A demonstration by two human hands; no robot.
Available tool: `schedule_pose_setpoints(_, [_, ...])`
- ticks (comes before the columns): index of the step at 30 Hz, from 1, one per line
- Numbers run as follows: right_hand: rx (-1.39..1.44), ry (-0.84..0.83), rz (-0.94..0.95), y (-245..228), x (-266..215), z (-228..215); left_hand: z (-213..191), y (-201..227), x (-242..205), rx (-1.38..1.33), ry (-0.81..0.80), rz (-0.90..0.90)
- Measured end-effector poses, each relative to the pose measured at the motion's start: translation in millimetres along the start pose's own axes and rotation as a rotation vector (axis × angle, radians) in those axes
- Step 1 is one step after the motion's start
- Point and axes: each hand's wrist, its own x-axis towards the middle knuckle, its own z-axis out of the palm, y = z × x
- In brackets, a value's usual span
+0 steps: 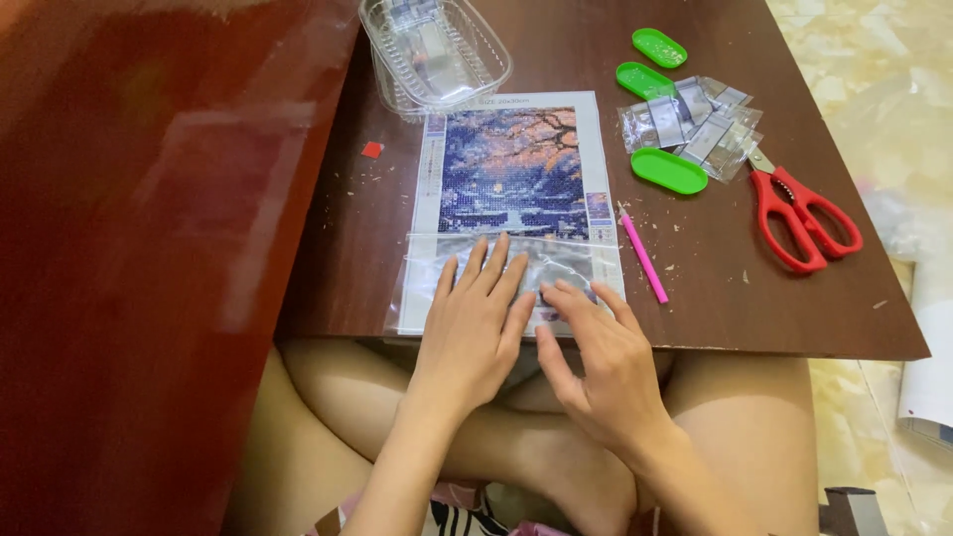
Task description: A person is engaged in diamond painting, picking up small resin beads from a tray using a specialized pen and placing them onto a coded adhesive canvas.
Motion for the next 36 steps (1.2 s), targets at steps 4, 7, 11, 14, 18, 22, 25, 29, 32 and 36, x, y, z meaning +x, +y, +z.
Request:
schedule_pose_setpoints(4, [0.008,0.002,0.011,3.4,1.9,1.2,-4.0,3.5,-0.5,-0.024,0.014,-0.014])
schedule_pose_setpoints(7, [-0.01,-0.02,0.015,5.0,1.0,1.6,-1.5,1.3,-9.9,-0.016,0.019,-0.003])
schedule_pose_setpoints(11, [0.033,0.005,0.021,5.5,-1.2,-2.2,-1.3,-1.4,-18.7,0.076,-0.02,-0.016])
schedule_pose_setpoints(14, [0.09,0.025,0.075,9.0,2.8,-9.0,-10.2,7.3,-4.5,0.043,0.006,-0.003])
schedule_pose_setpoints(18, [0.09,0.084,0.175,32.3,14.2,-19.1,-13.7,21.2,31.4,0.016,0.056,0.049])
schedule_pose_setpoints(22, [-0.185,0.236,0.168,122.9,31.7,-32.8,5.8,21.1,70.0,0.053,0.021,0.099])
schedule_pose_setpoints(25, [-0.333,0.323,0.227,192.7,48.0,-48.9,26.0,22.9,98.6,0.013,0.104,0.198])
schedule_pose_setpoints(29, [-0.309,0.28,0.321,259.1,63.3,-57.6,60.4,19.8,136.5,0.019,0.111,0.255])
schedule_pose_setpoints(32, [-0.268,0.212,0.389,275.4,70.0,-59.0,81.7,22.1,154.6,0.001,0.1,0.268])
schedule_pose_setpoints(36, [-0.159,0.195,0.481,270.8,72.2,-59.0,92.0,35.2,148.8,-0.066,0.097,0.286])
